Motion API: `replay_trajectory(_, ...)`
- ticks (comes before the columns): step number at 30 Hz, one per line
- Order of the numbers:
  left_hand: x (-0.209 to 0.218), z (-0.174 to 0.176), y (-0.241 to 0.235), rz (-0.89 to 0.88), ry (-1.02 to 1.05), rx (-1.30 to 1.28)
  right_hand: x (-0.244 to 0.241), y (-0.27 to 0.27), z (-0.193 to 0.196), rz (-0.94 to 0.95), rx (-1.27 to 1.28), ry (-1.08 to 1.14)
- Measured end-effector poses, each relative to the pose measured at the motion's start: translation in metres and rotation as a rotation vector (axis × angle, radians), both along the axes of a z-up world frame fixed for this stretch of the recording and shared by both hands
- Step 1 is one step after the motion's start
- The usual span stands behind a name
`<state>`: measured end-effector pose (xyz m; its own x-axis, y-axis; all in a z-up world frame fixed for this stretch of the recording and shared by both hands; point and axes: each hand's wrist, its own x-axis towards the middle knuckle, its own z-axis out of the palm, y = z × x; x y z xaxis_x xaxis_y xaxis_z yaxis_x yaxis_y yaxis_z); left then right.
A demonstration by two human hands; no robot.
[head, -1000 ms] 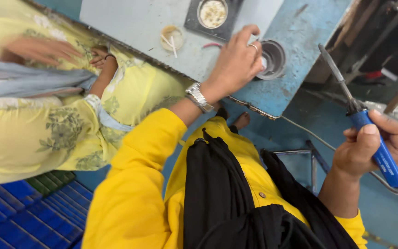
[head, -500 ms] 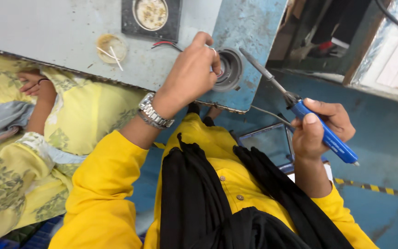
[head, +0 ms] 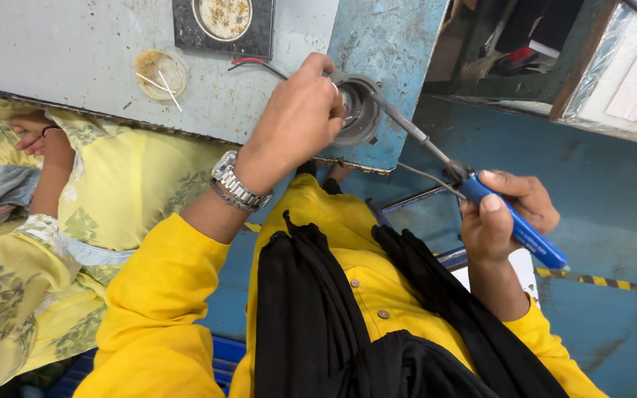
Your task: The person assembles an LED light component by placing a LED board into a plastic housing, stripping wires with pliers, and soldering connections.
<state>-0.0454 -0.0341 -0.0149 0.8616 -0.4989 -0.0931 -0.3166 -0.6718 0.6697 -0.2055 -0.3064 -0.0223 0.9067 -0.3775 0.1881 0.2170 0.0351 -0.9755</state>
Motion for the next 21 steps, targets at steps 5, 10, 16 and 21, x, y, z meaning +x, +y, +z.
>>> replay_trajectory(5,-0.008,0.0,0.001,0.024,-0.082,-0.023,-0.009,0.006,0.001,0.048,-0.075,0.006)
replay_trajectory(10,-0.02,-0.001,0.002,0.054,-0.117,-0.041,-0.007,0.015,0.005,0.123,-0.193,0.033)
replay_trajectory(16,-0.027,-0.009,0.002,0.105,-0.112,-0.056,-0.004,0.018,0.008,0.134,-0.209,0.027)
replay_trajectory(21,-0.033,-0.014,-0.002,0.147,-0.188,-0.066,-0.003,0.019,0.006,0.152,-0.231,0.024)
